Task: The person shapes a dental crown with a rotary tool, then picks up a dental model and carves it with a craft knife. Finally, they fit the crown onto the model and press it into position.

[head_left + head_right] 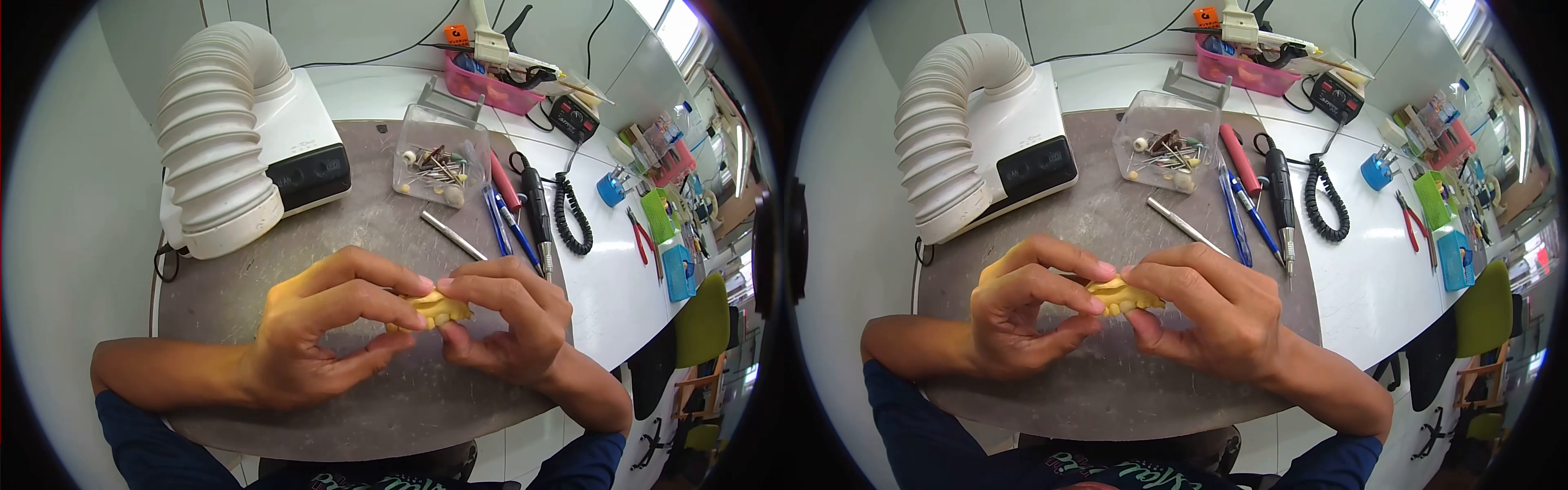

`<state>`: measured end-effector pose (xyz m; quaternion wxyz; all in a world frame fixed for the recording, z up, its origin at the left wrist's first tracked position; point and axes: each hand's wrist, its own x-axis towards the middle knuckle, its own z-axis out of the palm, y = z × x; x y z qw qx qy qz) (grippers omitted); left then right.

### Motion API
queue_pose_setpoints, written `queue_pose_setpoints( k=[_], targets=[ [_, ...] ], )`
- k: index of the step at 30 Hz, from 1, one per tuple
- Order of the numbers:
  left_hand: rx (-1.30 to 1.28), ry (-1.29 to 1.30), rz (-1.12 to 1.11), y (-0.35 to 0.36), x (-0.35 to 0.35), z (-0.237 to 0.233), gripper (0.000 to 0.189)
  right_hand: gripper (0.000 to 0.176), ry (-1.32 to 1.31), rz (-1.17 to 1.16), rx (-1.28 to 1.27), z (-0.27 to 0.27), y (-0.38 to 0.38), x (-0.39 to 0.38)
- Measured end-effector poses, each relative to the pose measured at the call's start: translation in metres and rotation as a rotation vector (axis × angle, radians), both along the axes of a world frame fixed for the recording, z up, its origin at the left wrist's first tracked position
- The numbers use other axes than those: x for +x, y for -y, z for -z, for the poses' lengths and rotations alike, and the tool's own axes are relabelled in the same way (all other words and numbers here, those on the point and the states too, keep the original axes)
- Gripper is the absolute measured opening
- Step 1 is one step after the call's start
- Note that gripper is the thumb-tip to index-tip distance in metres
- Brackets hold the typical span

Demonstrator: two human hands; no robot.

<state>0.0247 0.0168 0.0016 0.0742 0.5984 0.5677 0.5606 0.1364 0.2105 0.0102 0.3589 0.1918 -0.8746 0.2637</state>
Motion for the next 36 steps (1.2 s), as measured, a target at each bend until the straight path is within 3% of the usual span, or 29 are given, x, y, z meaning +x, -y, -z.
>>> queue_pose_setpoints(
  k=[10, 13, 23, 26, 28, 29, 31, 32, 34, 36],
  targets=[
    [0.098, 0.095, 0.021, -0.002, 0.009, 0.009, 0.054, 0.029, -0.126, -0.075, 0.141, 0.001, -0.004, -0.001],
    [0.127, -0.029, 0.031, -0.002, 0.005, 0.008, 0.051, 0.031, -0.149, -0.076, 0.158, 0.002, -0.004, -0.001],
    [0.143, -0.087, 0.026, -0.003, 0.003, 0.007, 0.046, 0.032, -0.148, -0.086, 0.178, 0.002, -0.004, 0.0],
    [0.077, -0.046, 0.007, -0.002, 0.004, 0.005, 0.046, 0.031, -0.054, -0.041, 0.055, -0.002, 0.002, 0.001],
    [0.011, 0.202, -0.021, -0.004, 0.006, 0.008, 0.042, 0.027, 0.107, -0.011, -0.106, -0.003, 0.005, -0.002],
    [0.013, 0.201, -0.025, -0.005, 0.006, 0.007, 0.042, 0.027, 0.106, -0.016, -0.103, -0.001, 0.006, -0.003],
    [-0.093, 0.608, -0.026, -0.007, 0.003, 0.006, 0.039, 0.022, 0.478, -0.026, -0.503, 0.005, 0.007, -0.005],
    [-0.092, 0.609, -0.029, -0.007, 0.001, 0.006, 0.039, 0.022, 0.479, -0.029, -0.501, 0.004, 0.007, -0.006],
    [-0.15, 0.705, -0.028, -0.008, -0.004, 0.006, 0.031, 0.022, 0.767, -0.033, -0.837, 0.0, 0.007, -0.006],
    [-0.177, 0.755, -0.032, -0.008, -0.008, 0.006, 0.027, 0.022, 0.841, -0.067, -0.895, -0.003, 0.006, -0.008]
  ],
)
